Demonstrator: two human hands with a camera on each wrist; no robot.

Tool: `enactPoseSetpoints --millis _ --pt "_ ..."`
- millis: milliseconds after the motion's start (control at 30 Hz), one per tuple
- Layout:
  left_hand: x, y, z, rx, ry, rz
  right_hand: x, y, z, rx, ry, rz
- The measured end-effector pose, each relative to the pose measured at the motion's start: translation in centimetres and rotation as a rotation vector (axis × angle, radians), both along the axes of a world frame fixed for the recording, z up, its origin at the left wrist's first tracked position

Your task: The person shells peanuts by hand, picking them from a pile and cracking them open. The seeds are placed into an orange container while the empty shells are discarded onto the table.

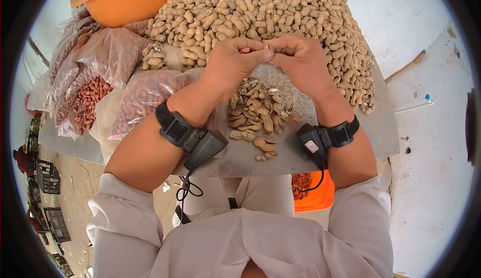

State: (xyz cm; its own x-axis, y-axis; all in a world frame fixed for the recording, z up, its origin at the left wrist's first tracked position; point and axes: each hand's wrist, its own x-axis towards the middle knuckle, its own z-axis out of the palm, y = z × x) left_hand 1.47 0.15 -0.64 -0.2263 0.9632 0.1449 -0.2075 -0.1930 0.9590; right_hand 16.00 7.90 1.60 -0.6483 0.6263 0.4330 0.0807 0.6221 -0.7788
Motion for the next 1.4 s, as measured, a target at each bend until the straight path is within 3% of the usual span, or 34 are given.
enactPoseSetpoints --millis 633,1200,1400 --pt "-0.3 0.0 0.3 0.104 -0.193 -0.081 0.0 0.7 -0.1 -0.632 0.364 0.32" --pt "-0.2 -0.3 0.5 0.054 -0.256 -0.108 0.2 0.9 0.0 -0.588 0.329 0.298" --pt "-0.6 -0.2 0.3 0.005 -0.325 -0.205 0.1 0.9 -0.1 -0.548 0.308 0.255"
